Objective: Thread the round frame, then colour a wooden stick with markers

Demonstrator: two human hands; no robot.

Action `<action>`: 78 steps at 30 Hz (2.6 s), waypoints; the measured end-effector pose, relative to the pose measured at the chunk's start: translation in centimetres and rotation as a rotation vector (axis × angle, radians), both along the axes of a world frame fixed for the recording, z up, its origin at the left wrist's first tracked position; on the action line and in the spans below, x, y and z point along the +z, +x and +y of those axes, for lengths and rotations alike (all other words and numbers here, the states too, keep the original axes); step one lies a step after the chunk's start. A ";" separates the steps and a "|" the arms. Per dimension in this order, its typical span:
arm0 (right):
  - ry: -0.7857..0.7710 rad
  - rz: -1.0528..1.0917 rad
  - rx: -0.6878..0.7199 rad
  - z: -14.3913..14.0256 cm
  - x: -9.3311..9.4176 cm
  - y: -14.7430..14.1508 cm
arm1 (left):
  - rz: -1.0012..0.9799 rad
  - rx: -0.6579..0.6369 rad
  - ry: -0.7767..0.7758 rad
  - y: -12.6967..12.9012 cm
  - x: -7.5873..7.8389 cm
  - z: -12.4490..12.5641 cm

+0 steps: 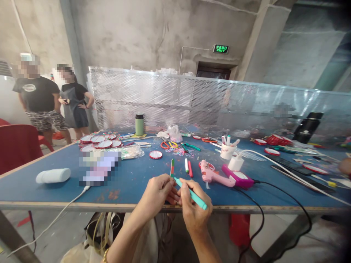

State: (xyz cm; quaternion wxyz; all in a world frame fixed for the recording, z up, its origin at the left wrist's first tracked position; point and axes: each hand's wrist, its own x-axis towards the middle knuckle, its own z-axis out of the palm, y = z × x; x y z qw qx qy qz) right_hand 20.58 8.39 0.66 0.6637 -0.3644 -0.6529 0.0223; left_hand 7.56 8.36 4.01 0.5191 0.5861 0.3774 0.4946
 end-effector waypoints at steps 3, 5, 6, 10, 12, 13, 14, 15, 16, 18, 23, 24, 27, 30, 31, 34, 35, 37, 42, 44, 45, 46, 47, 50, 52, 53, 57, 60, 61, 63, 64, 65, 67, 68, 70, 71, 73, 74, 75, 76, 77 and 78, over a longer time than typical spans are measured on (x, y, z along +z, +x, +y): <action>-0.026 0.043 0.011 0.0 -0.3 0.1 | -0.001 -0.013 -0.006 0.0 0.0 0.1; -0.035 0.073 0.026 0.0 -0.3 0.1 | -0.012 -0.029 -0.013 -0.1 0.1 0.2; -0.038 0.086 0.037 0.0 -0.4 0.1 | -0.021 -0.036 -0.015 -0.1 0.1 0.2; -0.061 0.126 0.087 0.1 -0.5 0.1 | -0.067 -0.046 -0.038 -0.1 0.1 0.4; -0.072 0.128 0.101 0.1 -0.6 0.2 | -0.082 -0.056 -0.050 -0.2 0.1 0.5; -0.073 0.124 0.103 0.1 -0.6 0.2 | -0.081 -0.064 -0.051 -0.2 0.1 0.5; -0.070 0.121 0.102 0.1 -0.7 0.2 | -0.078 -0.070 -0.053 -0.3 0.1 0.5; -0.065 0.117 0.099 0.1 -0.7 0.2 | -0.074 -0.073 -0.057 -0.3 0.2 0.4; -0.058 0.115 0.096 0.1 -0.6 0.2 | -0.073 -0.073 -0.064 -0.3 0.2 0.4; -0.039 0.110 0.093 0.0 -0.5 0.1 | -0.076 -0.066 -0.078 -0.3 0.3 0.3; 0.010 0.047 0.085 -0.1 0.0 -0.4 | -0.063 -0.072 -0.039 -0.3 0.3 0.1; 0.021 0.029 0.078 -0.1 0.2 -0.4 | -0.058 -0.072 -0.032 -0.3 0.3 0.1; 0.043 -0.013 0.054 -0.2 0.6 -0.5 | -0.053 -0.076 -0.028 -0.4 0.1 0.1; 0.062 -0.033 0.038 -0.3 0.8 -0.5 | -0.045 -0.072 -0.020 -0.4 0.0 0.2; 0.065 -0.036 0.037 -0.3 0.9 -0.5 | -0.037 -0.064 -0.018 -0.4 -0.1 0.2; 0.058 -0.042 0.038 -0.3 0.9 -0.5 | -0.014 -0.044 -0.016 -0.3 -0.1 0.2; 0.056 -0.043 0.036 -0.3 0.9 -0.5 | -0.009 -0.042 -0.015 -0.3 -0.1 0.2; 0.061 -0.050 0.031 -0.3 0.9 -0.5 | -0.002 -0.038 -0.010 -0.3 -0.1 0.1; 0.063 -0.042 0.020 -0.3 1.0 -0.5 | -0.002 -0.029 0.008 -0.3 -0.1 0.2; 0.061 -0.040 0.019 -0.3 1.0 -0.5 | -0.003 -0.029 0.007 -0.3 -0.1 0.2; 0.061 -0.042 0.021 -0.3 1.0 -0.5 | -0.001 -0.027 0.006 -0.3 -0.1 0.2; 0.061 -0.044 0.024 -0.3 0.9 -0.5 | 0.002 -0.026 0.006 -0.3 -0.1 0.2; 0.061 -0.045 0.027 -0.3 0.9 -0.5 | 0.005 -0.025 0.007 -0.3 -0.1 0.2; 0.055 -0.043 0.030 -0.2 0.7 -0.5 | 0.008 -0.025 0.011 -0.3 -0.1 0.2; 0.046 -0.031 0.029 -0.2 0.6 -0.5 | 0.009 -0.028 0.008 -0.2 0.0 0.1; 0.040 -0.025 0.031 -0.2 0.6 -0.5 | 0.010 -0.030 0.007 -0.2 0.1 0.1; 0.029 -0.011 0.027 -0.2 0.4 -0.5 | -0.001 -0.041 0.005 -0.3 0.2 0.0; 0.028 -0.004 0.023 -0.2 0.3 -0.5 | -0.006 -0.043 0.000 -0.3 0.3 -0.1; 0.027 -0.005 0.022 -0.1 0.3 -0.5 | -0.005 -0.043 -0.001 -0.2 0.2 -0.1; 0.031 -0.004 0.010 -0.1 0.2 -0.5 | -0.005 -0.044 -0.002 -0.2 0.2 0.0; 0.036 -0.001 0.001 0.0 0.2 -0.5 | -0.005 -0.047 -0.002 -0.2 0.2 0.0; 0.041 0.003 -0.009 -0.1 0.2 -0.5 | -0.005 -0.050 -0.001 -0.2 0.2 0.0; 0.054 0.004 -0.030 -0.1 0.3 -0.5 | -0.005 -0.053 -0.001 -0.3 0.1 0.0; 0.058 0.000 -0.038 -0.1 0.3 -0.5 | -0.005 -0.054 -0.002 -0.3 0.1 0.1; 0.058 -0.008 -0.043 -0.1 0.3 -0.4 | -0.005 -0.054 -0.006 -0.3 0.1 0.1; 0.055 -0.006 -0.040 -0.1 0.3 -0.4 | -0.005 -0.057 -0.009 -0.3 0.1 0.1; 0.045 0.009 -0.031 -0.1 0.1 -0.3 | -0.013 -0.065 -0.019 -0.3 0.1 0.1; 0.039 0.019 -0.027 0.0 0.0 -0.3 | -0.017 -0.068 -0.024 -0.3 0.1 0.1; 0.034 0.027 -0.025 0.0 -0.1 -0.3 | -0.020 -0.069 -0.028 -0.3 0.1 0.1; 0.028 0.029 -0.023 0.0 -0.2 -0.2 | -0.020 -0.069 -0.029 -0.2 0.1 0.1; 0.024 0.028 -0.020 0.1 -0.3 -0.2 | -0.016 -0.067 -0.029 -0.2 0.1 0.1; 0.021 0.024 -0.014 0.0 -0.3 -0.2 | -0.006 -0.063 -0.024 -0.2 0.1 0.1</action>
